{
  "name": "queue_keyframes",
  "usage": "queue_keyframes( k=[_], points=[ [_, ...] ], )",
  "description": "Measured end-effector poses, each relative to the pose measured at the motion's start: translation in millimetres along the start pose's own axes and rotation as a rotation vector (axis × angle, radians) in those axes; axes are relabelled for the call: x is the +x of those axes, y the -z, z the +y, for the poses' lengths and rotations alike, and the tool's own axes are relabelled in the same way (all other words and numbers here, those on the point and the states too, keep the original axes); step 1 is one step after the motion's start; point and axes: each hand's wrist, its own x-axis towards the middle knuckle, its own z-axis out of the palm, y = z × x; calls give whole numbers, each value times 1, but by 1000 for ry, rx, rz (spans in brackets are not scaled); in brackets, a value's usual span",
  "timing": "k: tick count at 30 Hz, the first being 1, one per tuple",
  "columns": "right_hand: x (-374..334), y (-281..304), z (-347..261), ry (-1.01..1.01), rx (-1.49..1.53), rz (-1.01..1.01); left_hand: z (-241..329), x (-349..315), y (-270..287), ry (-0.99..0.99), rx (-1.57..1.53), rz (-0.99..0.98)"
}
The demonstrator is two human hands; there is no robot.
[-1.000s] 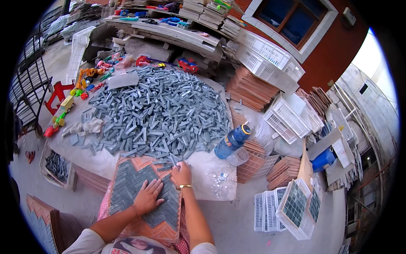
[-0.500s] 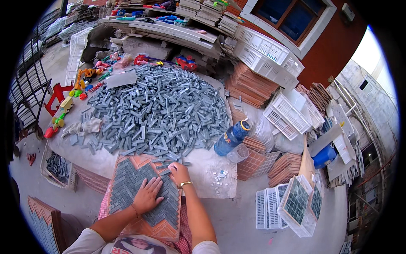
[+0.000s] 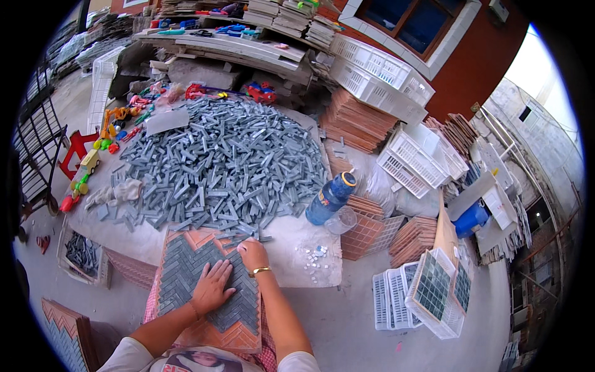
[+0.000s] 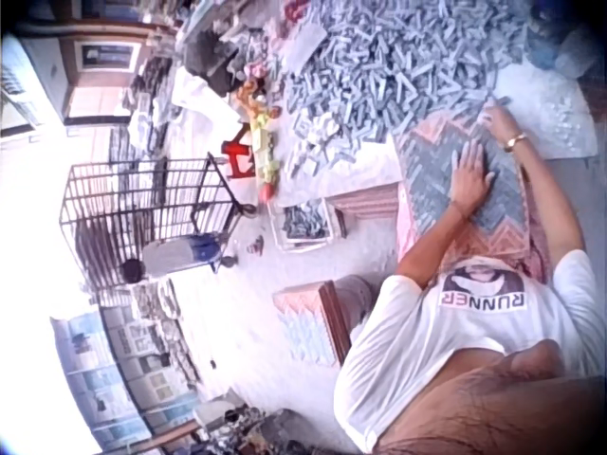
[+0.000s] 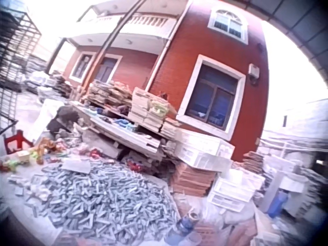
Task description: The person arranges small rectangular tiles by hand onto a flat board to form a herringbone pattern. They repeatedly pick tiles from a nearby pile, place them in sequence, and adjust their positions to maintain alignment.
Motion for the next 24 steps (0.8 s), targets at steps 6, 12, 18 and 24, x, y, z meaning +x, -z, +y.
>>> queue_keyframes(
  k=[6,12,18,24],
  points=[
    [-13,27,23,-272,253,155,-8,26,-13,68,-19,98],
    [-29,24,22,-262,-7,123,-17,31,-23,41,-15,109],
    [-30,25,20,-271,-129,42,-16,36,-18,5,22,130],
    [-61,33,12,-240,124,104,-18,48,-21,78,-13,234]
  ],
)
